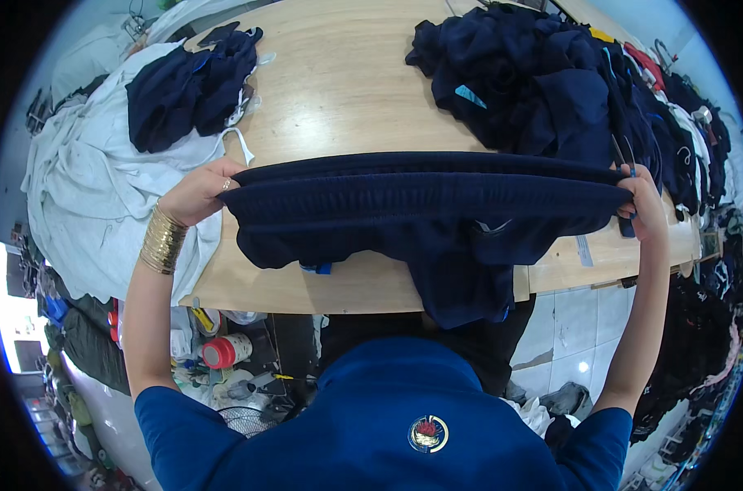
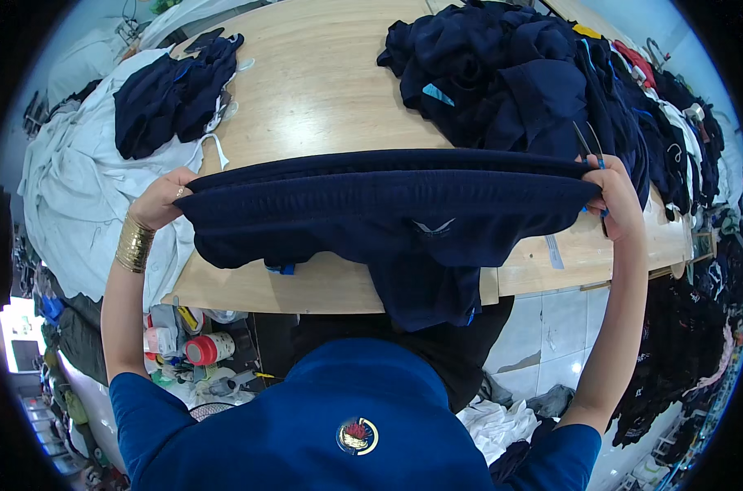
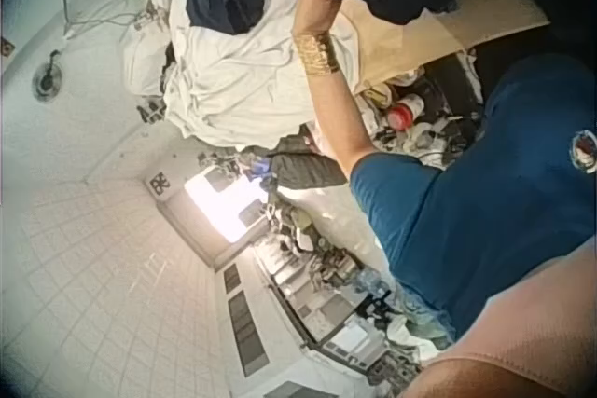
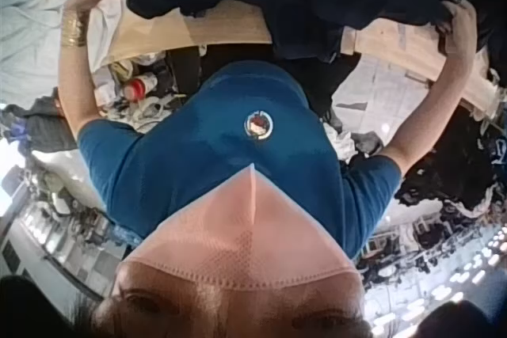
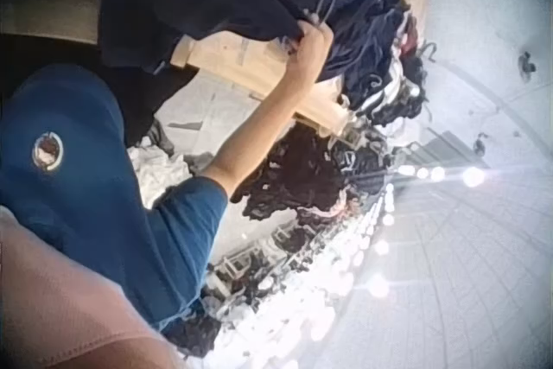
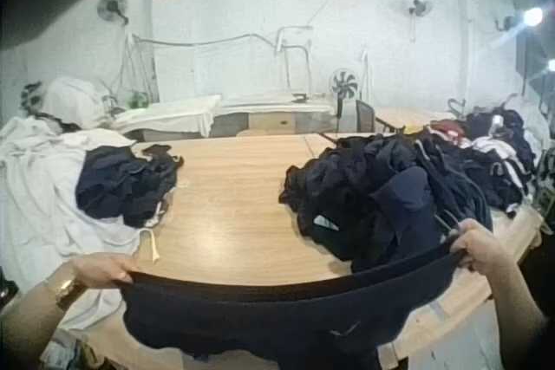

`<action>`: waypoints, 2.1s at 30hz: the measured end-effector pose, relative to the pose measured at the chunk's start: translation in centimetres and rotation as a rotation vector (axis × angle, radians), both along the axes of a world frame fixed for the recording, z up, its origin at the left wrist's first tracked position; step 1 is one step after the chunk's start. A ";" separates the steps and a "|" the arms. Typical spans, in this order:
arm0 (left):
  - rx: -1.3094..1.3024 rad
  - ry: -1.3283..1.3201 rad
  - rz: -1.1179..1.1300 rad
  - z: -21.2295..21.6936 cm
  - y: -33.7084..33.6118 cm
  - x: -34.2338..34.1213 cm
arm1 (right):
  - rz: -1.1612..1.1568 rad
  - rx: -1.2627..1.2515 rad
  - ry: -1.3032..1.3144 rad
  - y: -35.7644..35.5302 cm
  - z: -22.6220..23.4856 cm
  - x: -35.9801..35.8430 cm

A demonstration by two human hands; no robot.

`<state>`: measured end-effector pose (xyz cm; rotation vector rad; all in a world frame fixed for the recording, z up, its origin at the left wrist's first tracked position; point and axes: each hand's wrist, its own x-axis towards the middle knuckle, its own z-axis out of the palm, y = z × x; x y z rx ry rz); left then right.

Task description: Trimming loose threads from navy blue athletic pants using thread snips.

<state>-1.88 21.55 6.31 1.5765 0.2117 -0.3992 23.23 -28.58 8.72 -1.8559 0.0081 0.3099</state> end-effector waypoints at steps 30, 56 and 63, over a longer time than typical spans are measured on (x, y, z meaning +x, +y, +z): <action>1.213 -0.784 0.283 4.7 -1.2 4.8 | 0.216 -0.329 -0.876 5.5 4.6 3.8; -0.012 0.097 0.496 -7.2 2.8 -4.0 | 0.194 0.149 0.146 5.1 -2.9 -0.3; 0.158 -0.175 0.448 -3.2 -0.6 -1.9 | 0.077 0.046 -0.166 5.9 -2.3 -0.7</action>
